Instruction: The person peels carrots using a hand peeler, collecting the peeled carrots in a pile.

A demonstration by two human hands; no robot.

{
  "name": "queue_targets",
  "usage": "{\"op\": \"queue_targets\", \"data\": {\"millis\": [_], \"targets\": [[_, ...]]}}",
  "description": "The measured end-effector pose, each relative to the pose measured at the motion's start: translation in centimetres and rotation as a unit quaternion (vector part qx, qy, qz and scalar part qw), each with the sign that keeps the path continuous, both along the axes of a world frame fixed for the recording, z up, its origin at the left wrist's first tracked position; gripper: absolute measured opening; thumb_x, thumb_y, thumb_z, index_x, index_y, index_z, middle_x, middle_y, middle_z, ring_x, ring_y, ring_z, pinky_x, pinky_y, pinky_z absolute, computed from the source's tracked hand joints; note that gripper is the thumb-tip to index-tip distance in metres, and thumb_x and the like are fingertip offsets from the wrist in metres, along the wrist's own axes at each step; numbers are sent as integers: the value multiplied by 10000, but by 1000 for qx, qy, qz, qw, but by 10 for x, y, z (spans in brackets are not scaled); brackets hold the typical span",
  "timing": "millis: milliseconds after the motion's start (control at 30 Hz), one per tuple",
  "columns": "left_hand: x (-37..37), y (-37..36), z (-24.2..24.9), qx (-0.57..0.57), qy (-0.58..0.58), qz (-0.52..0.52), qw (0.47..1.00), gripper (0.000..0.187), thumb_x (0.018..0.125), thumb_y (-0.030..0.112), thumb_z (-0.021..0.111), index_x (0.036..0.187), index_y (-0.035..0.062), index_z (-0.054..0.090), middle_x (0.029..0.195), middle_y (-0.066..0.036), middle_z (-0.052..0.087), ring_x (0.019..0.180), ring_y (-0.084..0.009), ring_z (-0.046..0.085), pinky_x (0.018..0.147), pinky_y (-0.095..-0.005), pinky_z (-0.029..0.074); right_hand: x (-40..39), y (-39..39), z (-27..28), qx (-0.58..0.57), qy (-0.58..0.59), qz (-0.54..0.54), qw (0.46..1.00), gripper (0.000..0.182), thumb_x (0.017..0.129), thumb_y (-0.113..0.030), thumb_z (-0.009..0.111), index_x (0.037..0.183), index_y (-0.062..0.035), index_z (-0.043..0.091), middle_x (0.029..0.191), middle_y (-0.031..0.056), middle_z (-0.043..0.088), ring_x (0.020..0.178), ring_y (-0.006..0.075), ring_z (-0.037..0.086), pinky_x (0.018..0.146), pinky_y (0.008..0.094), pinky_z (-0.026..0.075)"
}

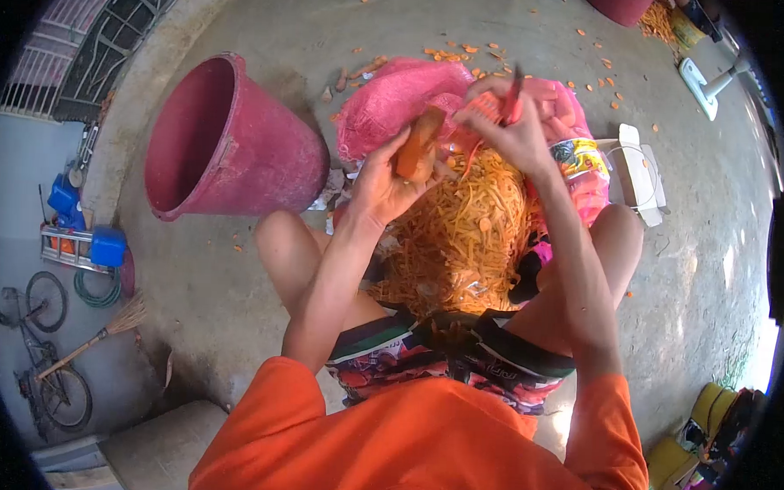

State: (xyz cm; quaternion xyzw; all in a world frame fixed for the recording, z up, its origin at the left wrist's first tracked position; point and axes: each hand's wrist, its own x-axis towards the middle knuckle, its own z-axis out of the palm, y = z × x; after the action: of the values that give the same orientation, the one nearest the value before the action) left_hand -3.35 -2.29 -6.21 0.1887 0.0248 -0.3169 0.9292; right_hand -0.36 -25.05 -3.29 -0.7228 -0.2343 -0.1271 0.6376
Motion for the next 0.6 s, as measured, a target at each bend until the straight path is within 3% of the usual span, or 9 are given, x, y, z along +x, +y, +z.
{"op": "queue_targets", "data": {"millis": [33,133,233,300,367,467,500,533,600], "targets": [[-1,-3,-1,-2,-22,-36,999,414,1073,291,445,1403,48,504,1203,-160,625,1040,-278,618,862,-461,537,-7,5,6,-35,-42,12,998,296,813,-127,852,975,-22,628,943,9,643,886,91,588,805,275,491],[-9,-6,2,-54,61,-27,996,406,1063,277,453,1390,50,529,1242,-145,637,1075,-295,640,869,-513,562,-9,15,0,-6,-20,55,998,322,798,-132,870,979,-24,626,963,13,643,890,87,586,804,271,491],[-8,0,3,-53,40,-50,997,363,1052,255,474,1343,60,570,1235,-125,646,1103,-291,643,903,-549,566,0,12,-3,-18,-30,13,999,320,808,-153,867,982,-29,629,932,5,644,874,83,587,799,267,494],[-5,0,4,-23,46,-59,997,342,1053,247,478,1330,74,579,1213,-127,658,1068,-290,656,898,-523,568,4,11,-5,-27,13,-2,1000,315,815,-158,863,984,-26,632,889,-2,646,845,83,587,788,265,497],[-3,0,3,-1,69,-33,997,341,1057,254,478,1332,81,580,1194,-121,667,1049,-281,663,894,-514,568,9,9,-7,-30,-25,-20,999,316,816,-157,861,989,-22,633,855,-4,646,819,80,584,770,268,501],[-1,4,-8,10,62,4,998,333,1059,261,490,1330,94,585,1173,-106,680,1024,-262,674,880,-488,572,10,8,-10,1,67,-33,997,329,793,-163,880,972,-21,644,858,6,652,819,80,587,768,273,503],[2,5,-10,-3,28,15,999,325,1057,260,503,1326,100,589,1170,-97,685,1018,-251,678,869,-471,576,6,14,-8,14,5,-15,1000,331,780,-169,890,953,-21,651,847,0,656,812,78,591,755,271,502],[-1,2,-2,55,26,53,997,312,1043,249,544,1305,90,597,1168,-88,693,999,-228,688,829,-414,587,0,21,-3,25,-57,2,998,333,766,-176,901,935,-22,658,836,-5,659,804,77,594,742,270,501],[-3,1,1,40,18,59,997,305,1038,242,555,1294,82,601,1178,-90,692,1002,-222,691,814,-386,591,-14,33,10,-29,-112,9,993,343,726,-197,919,916,-34,685,827,35,684,746,157,640,689,296,515]]}}
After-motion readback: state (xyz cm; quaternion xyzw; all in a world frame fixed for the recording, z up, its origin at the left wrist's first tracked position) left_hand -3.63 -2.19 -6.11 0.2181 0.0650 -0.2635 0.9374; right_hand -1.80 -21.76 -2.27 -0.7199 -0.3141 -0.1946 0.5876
